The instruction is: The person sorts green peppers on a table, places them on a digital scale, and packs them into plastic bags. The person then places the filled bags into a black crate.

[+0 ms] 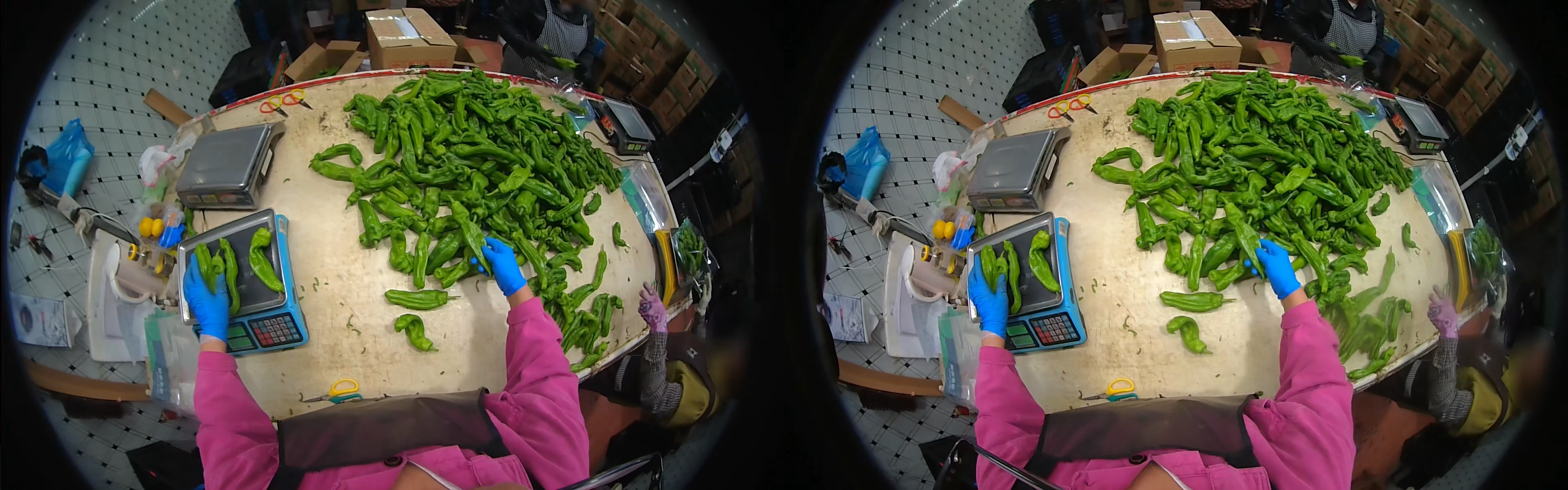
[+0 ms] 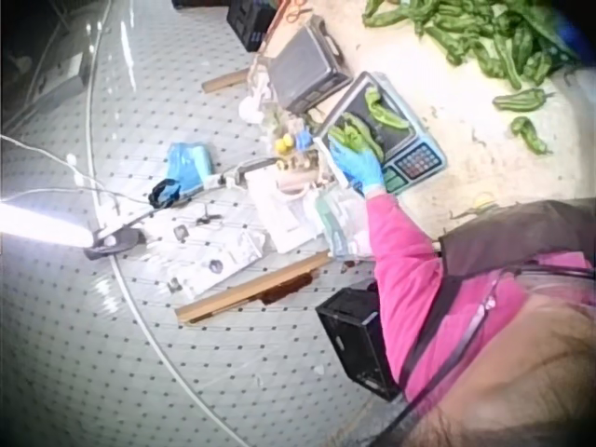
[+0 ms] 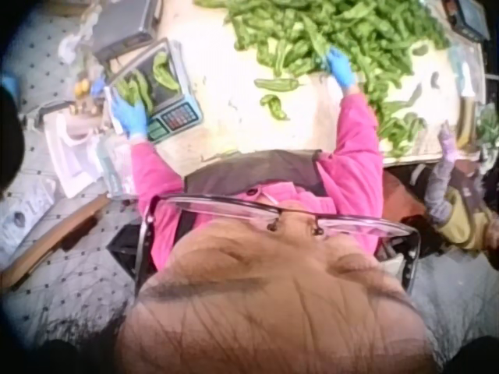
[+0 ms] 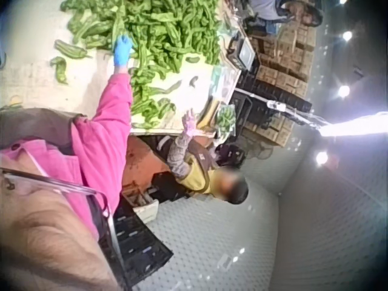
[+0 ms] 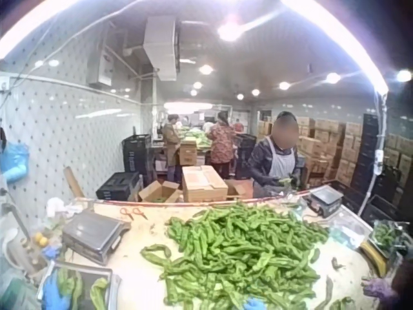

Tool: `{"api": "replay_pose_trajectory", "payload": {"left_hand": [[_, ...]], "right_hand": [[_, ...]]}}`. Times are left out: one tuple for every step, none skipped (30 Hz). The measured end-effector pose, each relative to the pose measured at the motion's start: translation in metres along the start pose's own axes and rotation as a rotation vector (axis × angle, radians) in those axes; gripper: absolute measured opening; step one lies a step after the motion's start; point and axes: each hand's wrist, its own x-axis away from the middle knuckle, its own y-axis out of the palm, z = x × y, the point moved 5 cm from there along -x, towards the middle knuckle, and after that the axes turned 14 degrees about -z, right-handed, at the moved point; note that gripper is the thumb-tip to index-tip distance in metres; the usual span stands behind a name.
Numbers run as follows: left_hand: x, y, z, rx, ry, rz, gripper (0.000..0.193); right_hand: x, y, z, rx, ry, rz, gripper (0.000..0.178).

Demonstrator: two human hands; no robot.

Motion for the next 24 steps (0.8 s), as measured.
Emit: {"api": "replay_pose_trajectory", "payload": {"left_hand": [[-0.002,-0.003,0.031,-0.005,0.056,0.005,0.067],[-0.001,-0.006,0.062,-0.011,0.110,0.009,0.066],[0.002,-0.003,0.088,-0.014,0.165,0.008,0.065],[0.009,0.008,0.105,0.097,0.167,-0.049,0.065],[0.015,0.019,0.122,0.209,0.173,-0.105,0.065],[0.020,0.028,0.139,0.250,0.219,-0.160,0.064],[0.027,0.041,0.156,0.296,0.268,-0.219,0.062],[0.037,0.057,0.169,0.396,0.252,-0.284,0.060],[0.048,0.071,0.179,0.489,0.226,-0.347,0.058],[0.057,0.082,0.190,0.528,0.211,-0.425,0.057],[0.067,0.092,0.200,0.566,0.194,-0.506,0.056],[0.078,0.100,0.207,0.595,0.171,-0.585,0.055],[0.091,0.114,0.209,0.616,0.156,-0.615,0.054],[0.104,0.130,0.207,0.693,0.115,-0.664,0.051],[0.117,0.144,0.206,0.771,0.073,-0.711,0.048],[0.128,0.157,0.205,0.797,0.045,-0.764,0.045],[0.140,0.166,0.205,0.822,0.014,-0.814,0.042],[0.145,0.169,0.210,0.792,0.000,-0.871,0.038],[0.152,0.171,0.211,0.794,0.012,-0.890,0.038],[0.158,0.175,0.215,0.798,0.043,-0.915,0.037],[0.162,0.179,0.218,0.803,0.067,-0.933,0.036],[0.159,0.177,0.224,0.786,0.084,-0.935,0.035],[0.157,0.174,0.226,0.789,0.080,-0.929,0.035],[0.154,0.171,0.227,0.790,0.075,-0.921,0.035]], "right_hand": [[0.005,0.001,0.001,-0.023,0.019,-0.020,0.035],[0.011,0.004,0.000,-0.045,0.041,-0.041,0.033],[0.019,0.007,0.000,-0.069,0.065,-0.059,0.031],[0.022,0.010,0.001,-0.077,0.044,-0.054,0.028],[0.025,0.013,-0.001,-0.037,0.030,-0.044,0.026],[0.029,0.018,-0.004,0.006,0.016,-0.031,0.024],[0.034,0.020,-0.005,0.051,0.004,-0.010,0.022],[0.035,0.019,0.008,0.042,-0.012,0.007,0.028],[0.040,0.028,-0.003,0.430,-0.110,0.078,0.028],[0.040,0.038,-0.004,0.433,-0.030,-0.022,0.026],[0.043,0.049,-0.013,0.431,0.054,-0.122,0.025],[0.044,0.054,-0.018,0.377,0.100,-0.125,0.023],[0.041,0.045,-0.019,0.456,0.025,-0.028,0.022],[0.036,0.032,-0.017,0.533,-0.052,0.069,0.021],[0.031,0.021,-0.017,0.609,-0.131,0.166,0.020],[0.025,0.013,-0.019,0.696,-0.150,0.184,0.027],[0.016,0.017,-0.025,0.728,-0.147,0.164,0.031],[0.007,0.023,-0.037,0.764,-0.146,0.155,0.035],[0.000,0.031,-0.044,0.800,-0.145,0.146,0.040],[-0.008,0.039,-0.041,1.043,-0.257,0.177,0.049],[-0.021,0.053,-0.039,1.163,-0.207,0.112,0.053],[-0.031,0.058,-0.023,1.240,-0.145,0.081,0.060],[-0.031,0.070,-0.022,1.252,-0.086,0.106,0.063],[-0.029,0.081,-0.026,1.314,-0.087,0.153,0.063]]}}
